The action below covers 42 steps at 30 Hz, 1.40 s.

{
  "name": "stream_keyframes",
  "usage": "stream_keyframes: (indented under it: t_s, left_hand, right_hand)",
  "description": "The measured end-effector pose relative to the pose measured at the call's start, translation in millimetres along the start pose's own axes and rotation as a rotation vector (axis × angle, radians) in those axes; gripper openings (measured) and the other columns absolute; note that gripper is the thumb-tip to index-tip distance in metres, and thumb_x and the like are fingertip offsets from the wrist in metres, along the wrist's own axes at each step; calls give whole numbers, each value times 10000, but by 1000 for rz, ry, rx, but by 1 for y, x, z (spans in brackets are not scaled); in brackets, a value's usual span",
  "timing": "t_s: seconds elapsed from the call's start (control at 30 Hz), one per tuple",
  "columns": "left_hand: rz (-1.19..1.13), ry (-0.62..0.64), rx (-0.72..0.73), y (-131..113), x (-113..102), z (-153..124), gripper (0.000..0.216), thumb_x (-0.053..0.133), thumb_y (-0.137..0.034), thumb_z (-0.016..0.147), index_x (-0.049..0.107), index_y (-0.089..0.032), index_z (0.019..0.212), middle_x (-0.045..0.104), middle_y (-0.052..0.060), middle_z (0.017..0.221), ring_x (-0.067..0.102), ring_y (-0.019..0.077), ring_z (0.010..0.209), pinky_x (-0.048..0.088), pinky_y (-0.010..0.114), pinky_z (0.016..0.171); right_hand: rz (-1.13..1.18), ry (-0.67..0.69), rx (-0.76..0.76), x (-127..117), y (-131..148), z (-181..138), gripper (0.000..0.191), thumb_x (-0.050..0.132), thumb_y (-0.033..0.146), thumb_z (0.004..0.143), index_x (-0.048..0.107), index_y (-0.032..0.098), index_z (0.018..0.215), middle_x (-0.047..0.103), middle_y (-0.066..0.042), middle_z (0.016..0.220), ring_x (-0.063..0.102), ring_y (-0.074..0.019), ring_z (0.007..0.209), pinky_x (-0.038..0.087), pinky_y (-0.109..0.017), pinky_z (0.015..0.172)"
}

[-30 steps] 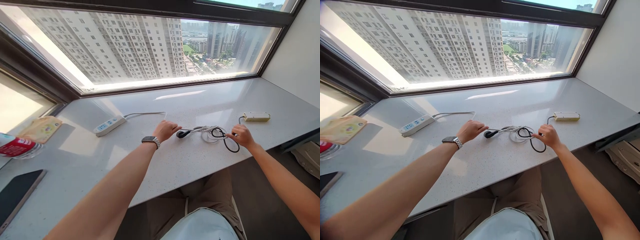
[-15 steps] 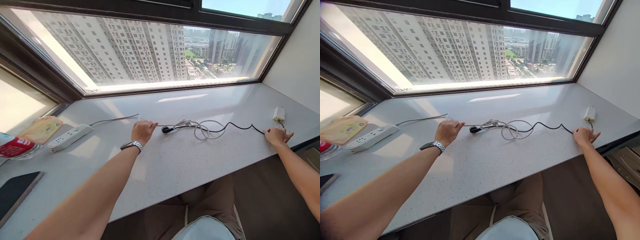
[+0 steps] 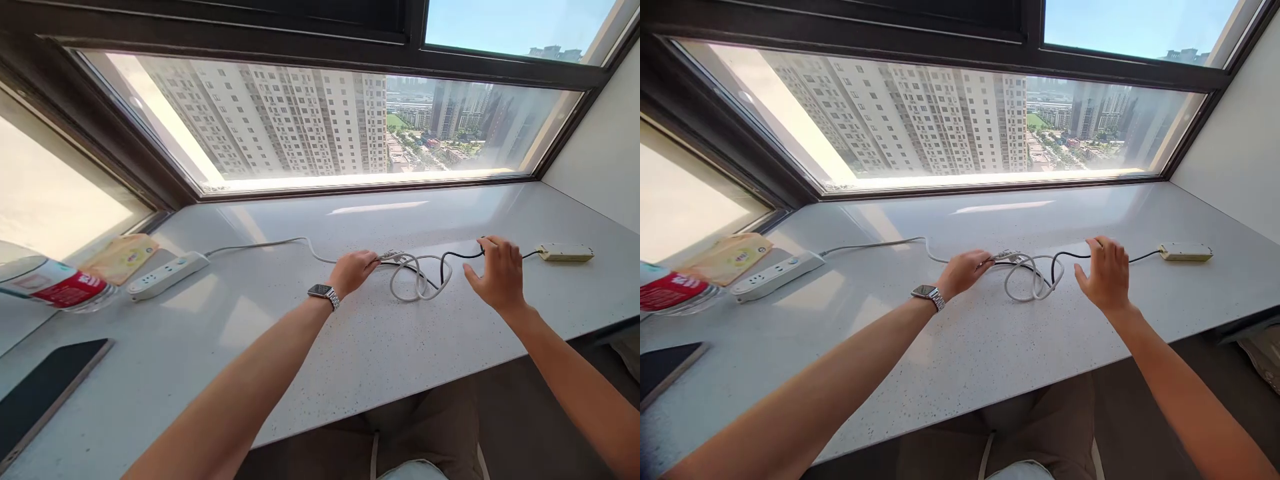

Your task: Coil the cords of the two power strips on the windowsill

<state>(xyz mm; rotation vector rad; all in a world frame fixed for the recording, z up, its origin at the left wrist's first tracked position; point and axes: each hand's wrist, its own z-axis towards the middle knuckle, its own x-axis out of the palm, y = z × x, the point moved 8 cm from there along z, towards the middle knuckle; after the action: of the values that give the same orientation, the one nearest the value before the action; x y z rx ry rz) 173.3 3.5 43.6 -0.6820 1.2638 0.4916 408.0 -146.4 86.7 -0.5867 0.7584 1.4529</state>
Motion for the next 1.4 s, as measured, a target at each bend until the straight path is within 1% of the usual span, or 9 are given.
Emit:
stream_keyframes:
  t_s: [0.13, 0.23, 0.37, 0.57, 0.83, 0.97, 1.13, 1.27, 1.4]
  left_hand:
    - [-107, -135, 97, -2, -12, -2, 345, 347, -356, 954, 635, -169, 918, 607, 81, 913, 554, 166, 750, 386, 266, 633]
    - [-222, -222, 69, 8, -20, -3, 373, 360, -379, 942, 635, -154, 829, 584, 67, 762, 523, 162, 689, 377, 271, 627]
    - [-384, -224, -9, 24, -23, -1, 451, 363, -468, 905, 618, -154, 707, 558, 52, 662, 488, 155, 613, 349, 274, 588]
    - [-541, -151, -188, 70, -32, -10, 453, 353, -559, 850, 455, -183, 619, 350, -27, 521, 321, 116, 487, 254, 257, 502]
    - [-387, -230, -330, 102, -33, -21, 439, 481, -565, 778, 371, -197, 566, 362, -26, 517, 333, 123, 515, 232, 261, 517]
    - [-393, -317, -437, 105, -31, -19, 428, 443, -476, 837, 314, -200, 535, 336, -26, 489, 334, 125, 502, 227, 266, 517]
    - [-365, -483, -554, 106, -48, -13, 407, 468, -445, 857, 366, -193, 554, 432, -2, 563, 393, 142, 569, 255, 269, 552]
    - [-270, -559, -625, 104, -61, -9, 392, 489, -431, 864, 396, -191, 569, 523, 38, 648, 445, 170, 636, 264, 282, 578]
    - [-236, -538, -730, 122, -66, -13, 392, 476, -437, 876, 411, -194, 575, 567, 63, 665, 496, 201, 676, 281, 294, 593]
  right_hand:
    - [198, 257, -375, 21, 52, 5, 367, 427, 312, 913, 503, 238, 1264, 553, -121, 1261, 466, -288, 1210, 401, -449, 962]
    - [275, 399, -359, 46, 43, 7, 315, 452, 423, 917, 624, 201, 1058, 668, -111, 972, 597, -250, 927, 469, -372, 773]
    - [325, 293, -163, 53, -1, 4, 499, 388, 569, 910, 608, 172, 702, 586, -39, 582, 479, -123, 485, 339, -236, 483]
    - [53, 75, 244, 27, -102, -29, 603, 355, 645, 844, 375, 197, 441, 348, 2, 391, 288, -99, 399, 220, -243, 443]
    - [-295, 501, 940, 22, -224, -71, 449, 403, 489, 862, 717, 169, 837, 646, -201, 802, 602, -292, 708, 381, -362, 545]
    - [-279, 510, 764, 42, -171, -49, 458, 414, 363, 879, 602, 109, 1211, 574, -232, 1231, 517, -375, 1142, 446, -466, 805]
    - [102, 591, 247, 88, -29, -40, 623, 432, 612, 859, 556, 155, 1264, 585, -170, 1257, 526, -322, 1155, 453, -420, 881]
    - [280, 533, -121, 94, 50, -49, 486, 439, 634, 866, 666, 215, 961, 681, -107, 937, 598, -245, 884, 449, -358, 763]
    - [434, 404, -152, 86, 36, -43, 559, 357, 596, 919, 492, 202, 546, 512, -29, 514, 471, -157, 556, 373, -276, 569]
